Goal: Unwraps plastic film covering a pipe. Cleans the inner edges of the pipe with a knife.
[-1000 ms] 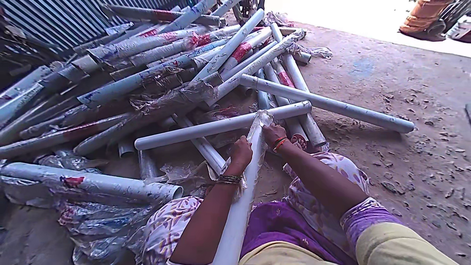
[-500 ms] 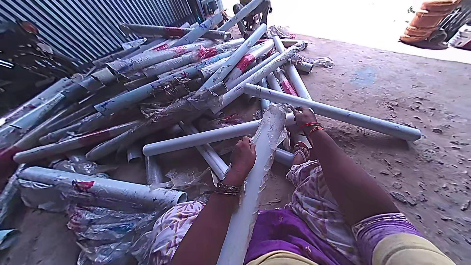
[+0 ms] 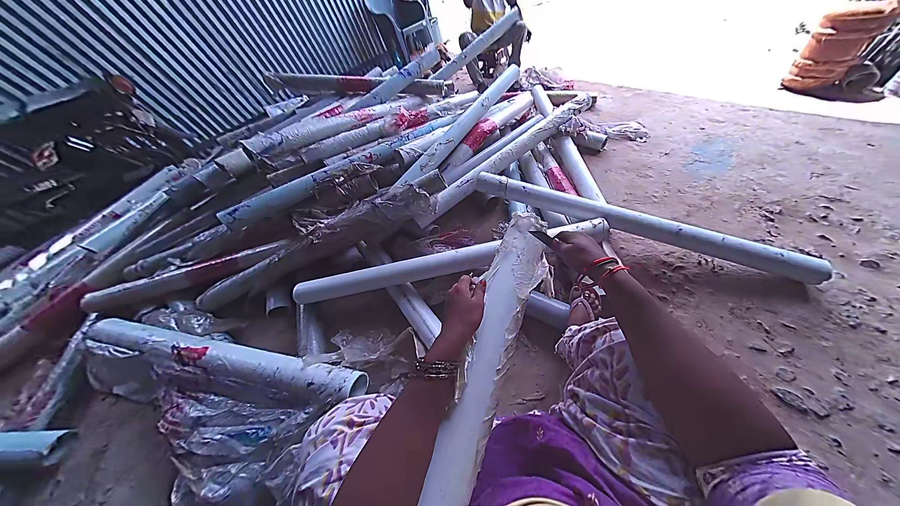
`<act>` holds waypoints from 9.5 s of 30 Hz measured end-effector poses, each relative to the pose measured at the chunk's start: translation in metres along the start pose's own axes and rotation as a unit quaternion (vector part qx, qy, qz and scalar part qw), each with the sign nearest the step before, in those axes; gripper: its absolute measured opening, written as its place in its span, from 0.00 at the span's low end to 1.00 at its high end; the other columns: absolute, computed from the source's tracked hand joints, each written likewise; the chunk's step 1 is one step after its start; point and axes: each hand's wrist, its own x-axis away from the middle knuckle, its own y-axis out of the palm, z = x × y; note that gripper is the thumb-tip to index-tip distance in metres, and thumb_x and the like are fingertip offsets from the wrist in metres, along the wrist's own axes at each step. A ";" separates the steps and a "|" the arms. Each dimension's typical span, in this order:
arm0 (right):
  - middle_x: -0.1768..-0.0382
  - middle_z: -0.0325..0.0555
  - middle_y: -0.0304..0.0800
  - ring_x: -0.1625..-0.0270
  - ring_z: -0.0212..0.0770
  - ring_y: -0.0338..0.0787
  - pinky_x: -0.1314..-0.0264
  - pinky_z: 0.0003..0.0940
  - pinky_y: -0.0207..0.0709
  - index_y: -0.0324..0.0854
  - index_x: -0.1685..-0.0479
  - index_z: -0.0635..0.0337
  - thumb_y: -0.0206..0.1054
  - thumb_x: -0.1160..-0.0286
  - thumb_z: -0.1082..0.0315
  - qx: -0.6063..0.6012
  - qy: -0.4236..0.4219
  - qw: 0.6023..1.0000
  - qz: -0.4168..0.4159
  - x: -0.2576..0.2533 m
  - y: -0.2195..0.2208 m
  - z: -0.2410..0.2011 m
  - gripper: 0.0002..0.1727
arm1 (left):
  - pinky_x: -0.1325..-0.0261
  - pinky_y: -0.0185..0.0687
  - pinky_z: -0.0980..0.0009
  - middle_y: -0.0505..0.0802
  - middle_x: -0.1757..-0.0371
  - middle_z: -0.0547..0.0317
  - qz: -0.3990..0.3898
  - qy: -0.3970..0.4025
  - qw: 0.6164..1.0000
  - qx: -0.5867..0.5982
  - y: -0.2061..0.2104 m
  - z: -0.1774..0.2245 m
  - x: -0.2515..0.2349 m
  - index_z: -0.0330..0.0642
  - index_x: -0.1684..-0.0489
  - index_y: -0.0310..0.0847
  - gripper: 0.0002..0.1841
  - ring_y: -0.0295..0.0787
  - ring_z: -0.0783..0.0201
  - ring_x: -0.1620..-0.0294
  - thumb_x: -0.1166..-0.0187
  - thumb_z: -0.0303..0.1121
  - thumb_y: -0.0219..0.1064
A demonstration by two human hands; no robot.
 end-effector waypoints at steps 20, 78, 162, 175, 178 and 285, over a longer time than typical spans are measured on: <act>0.52 0.66 0.92 0.47 0.66 0.92 0.41 0.67 0.78 0.83 0.34 0.66 0.54 0.07 0.65 0.014 -0.170 0.972 0.160 0.002 -0.011 -0.013 0.17 | 0.25 0.74 0.47 0.83 0.31 0.33 -0.039 0.028 0.996 -0.074 0.013 0.015 0.000 0.30 0.27 0.76 0.24 0.83 0.41 0.30 0.10 0.43 0.61; 0.44 0.69 0.87 0.47 0.68 0.89 0.50 0.62 0.78 0.76 0.16 0.41 0.54 0.13 0.71 0.307 -0.120 0.944 -0.009 -0.014 0.048 -0.009 0.27 | 0.31 0.76 0.48 0.88 0.43 0.34 -0.065 -0.003 0.998 -0.014 0.017 0.009 -0.014 0.26 0.37 0.77 0.18 0.86 0.44 0.38 0.10 0.36 0.62; 0.30 0.59 0.86 0.27 0.62 0.84 0.28 0.65 0.72 0.80 0.21 0.47 0.58 0.16 0.67 0.191 -0.041 0.980 0.038 -0.020 0.020 -0.003 0.24 | 0.30 0.77 0.47 0.89 0.42 0.33 -0.065 0.010 0.998 -0.018 0.008 0.028 0.016 0.28 0.34 0.76 0.17 0.87 0.41 0.35 0.09 0.33 0.59; 0.31 0.59 0.87 0.26 0.61 0.83 0.25 0.63 0.70 0.82 0.24 0.51 0.50 0.07 0.64 0.218 -0.107 0.969 -0.036 0.007 0.010 0.003 0.21 | 0.28 0.76 0.46 0.88 0.39 0.34 -0.093 0.008 0.994 -0.053 0.010 0.031 0.005 0.29 0.30 0.74 0.18 0.85 0.41 0.32 0.09 0.33 0.59; 0.33 0.60 0.88 0.29 0.62 0.86 0.29 0.65 0.73 0.82 0.25 0.50 0.50 0.09 0.65 0.237 -0.088 0.968 -0.009 -0.004 0.015 0.001 0.22 | 0.28 0.76 0.46 0.88 0.39 0.33 -0.092 0.013 0.994 -0.057 0.010 0.035 0.009 0.29 0.31 0.75 0.18 0.85 0.41 0.32 0.09 0.34 0.58; 0.56 0.61 0.83 0.65 0.48 0.80 0.57 0.45 0.77 0.74 0.30 0.69 0.60 0.09 0.61 -0.283 0.033 0.955 0.079 -0.053 0.003 0.022 0.21 | 0.38 0.78 0.49 0.90 0.50 0.38 0.001 0.095 0.993 -0.068 -0.017 0.028 0.005 0.27 0.40 0.82 0.18 0.88 0.47 0.49 0.12 0.37 0.64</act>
